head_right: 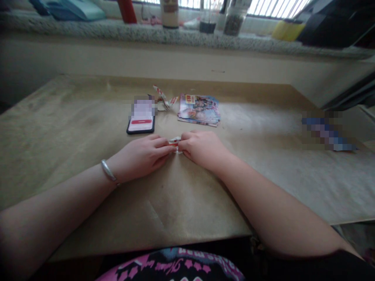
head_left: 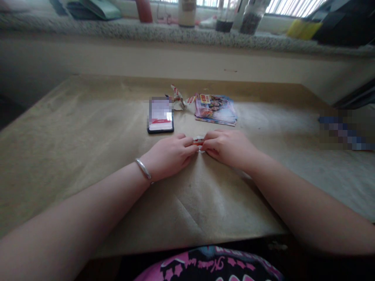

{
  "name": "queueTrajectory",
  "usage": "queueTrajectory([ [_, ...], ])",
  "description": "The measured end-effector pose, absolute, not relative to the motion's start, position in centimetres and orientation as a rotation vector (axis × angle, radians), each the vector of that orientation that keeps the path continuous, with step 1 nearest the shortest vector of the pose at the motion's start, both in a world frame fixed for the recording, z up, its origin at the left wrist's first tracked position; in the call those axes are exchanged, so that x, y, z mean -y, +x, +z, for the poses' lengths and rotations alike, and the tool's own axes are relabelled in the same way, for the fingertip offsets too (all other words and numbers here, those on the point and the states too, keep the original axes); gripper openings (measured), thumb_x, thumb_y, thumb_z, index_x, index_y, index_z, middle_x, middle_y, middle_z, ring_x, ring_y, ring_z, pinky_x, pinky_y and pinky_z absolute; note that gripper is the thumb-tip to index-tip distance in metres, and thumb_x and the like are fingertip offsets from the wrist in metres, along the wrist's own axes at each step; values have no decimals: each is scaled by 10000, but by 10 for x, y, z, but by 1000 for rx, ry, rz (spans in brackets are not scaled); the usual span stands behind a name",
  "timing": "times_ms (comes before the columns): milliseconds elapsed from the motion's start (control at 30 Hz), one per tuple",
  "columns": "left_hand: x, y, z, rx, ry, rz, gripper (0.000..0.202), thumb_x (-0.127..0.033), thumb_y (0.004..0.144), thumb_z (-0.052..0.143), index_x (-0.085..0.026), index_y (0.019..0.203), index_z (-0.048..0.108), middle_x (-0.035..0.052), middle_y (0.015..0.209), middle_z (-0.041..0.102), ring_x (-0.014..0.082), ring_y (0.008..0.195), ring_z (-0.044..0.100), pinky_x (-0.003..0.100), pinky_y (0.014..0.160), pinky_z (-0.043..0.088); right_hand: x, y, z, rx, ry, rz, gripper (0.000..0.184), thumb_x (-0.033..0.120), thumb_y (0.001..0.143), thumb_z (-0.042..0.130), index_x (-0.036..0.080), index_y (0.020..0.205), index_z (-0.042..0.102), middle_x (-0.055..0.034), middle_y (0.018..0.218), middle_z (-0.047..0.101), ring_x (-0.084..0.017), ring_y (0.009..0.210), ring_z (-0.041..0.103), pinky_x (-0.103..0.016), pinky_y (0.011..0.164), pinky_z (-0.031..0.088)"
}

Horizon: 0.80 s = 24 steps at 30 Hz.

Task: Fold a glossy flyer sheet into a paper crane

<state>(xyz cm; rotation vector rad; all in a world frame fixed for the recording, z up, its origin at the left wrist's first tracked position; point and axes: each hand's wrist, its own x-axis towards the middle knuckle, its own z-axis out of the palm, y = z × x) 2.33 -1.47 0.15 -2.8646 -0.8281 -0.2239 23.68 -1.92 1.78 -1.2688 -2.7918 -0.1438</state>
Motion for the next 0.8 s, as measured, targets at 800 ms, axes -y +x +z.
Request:
queueTrajectory([
  [800, 15, 22, 3, 816, -2848, -223, 276, -203, 936, 461, -141, 1115, 662, 92, 985, 654, 212, 884, 606, 337, 816, 534, 12, 237, 2, 2492, -1382, 230, 224, 212, 815, 531, 213, 894, 741, -56, 899, 689, -168, 745, 606, -266, 664, 394],
])
